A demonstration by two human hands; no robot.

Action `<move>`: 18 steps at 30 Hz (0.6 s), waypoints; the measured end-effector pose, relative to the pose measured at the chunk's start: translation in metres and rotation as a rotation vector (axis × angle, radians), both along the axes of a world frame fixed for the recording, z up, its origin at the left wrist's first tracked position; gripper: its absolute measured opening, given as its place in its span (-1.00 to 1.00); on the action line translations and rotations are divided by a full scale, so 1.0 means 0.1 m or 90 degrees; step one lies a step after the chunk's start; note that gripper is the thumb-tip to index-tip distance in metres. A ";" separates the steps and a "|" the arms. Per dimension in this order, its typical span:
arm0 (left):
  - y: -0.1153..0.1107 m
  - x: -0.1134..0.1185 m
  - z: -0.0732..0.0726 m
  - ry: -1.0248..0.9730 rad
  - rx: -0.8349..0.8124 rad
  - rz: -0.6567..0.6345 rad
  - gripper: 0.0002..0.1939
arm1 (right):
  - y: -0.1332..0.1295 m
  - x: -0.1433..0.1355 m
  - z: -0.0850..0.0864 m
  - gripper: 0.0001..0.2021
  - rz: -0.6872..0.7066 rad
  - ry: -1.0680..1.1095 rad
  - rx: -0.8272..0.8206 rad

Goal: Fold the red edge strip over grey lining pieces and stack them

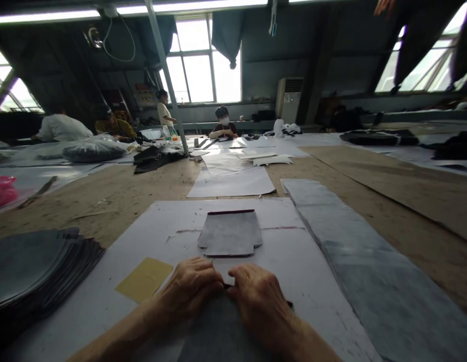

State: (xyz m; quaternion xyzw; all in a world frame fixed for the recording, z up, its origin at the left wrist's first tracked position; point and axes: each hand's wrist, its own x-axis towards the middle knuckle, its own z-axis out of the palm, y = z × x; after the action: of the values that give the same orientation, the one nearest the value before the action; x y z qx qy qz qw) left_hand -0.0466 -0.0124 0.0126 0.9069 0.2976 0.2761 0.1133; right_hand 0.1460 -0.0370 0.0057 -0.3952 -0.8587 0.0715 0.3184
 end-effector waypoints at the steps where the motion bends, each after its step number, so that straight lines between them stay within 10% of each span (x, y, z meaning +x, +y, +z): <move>1: 0.00 0.00 0.00 0.008 0.027 0.011 -0.75 | 0.01 0.03 0.02 -0.87 -0.001 -0.025 -0.023; 18: 0.13 -0.20 0.06 -0.089 0.008 0.108 -0.77 | 0.28 0.52 0.10 -0.70 -0.084 -0.111 -0.295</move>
State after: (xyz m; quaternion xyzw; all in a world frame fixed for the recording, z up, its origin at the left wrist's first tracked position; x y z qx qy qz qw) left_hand -0.0668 0.0005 0.0188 0.8578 0.3627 0.3490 0.1043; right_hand 0.1981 -0.0094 0.0157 -0.5174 -0.8160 0.2109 0.1480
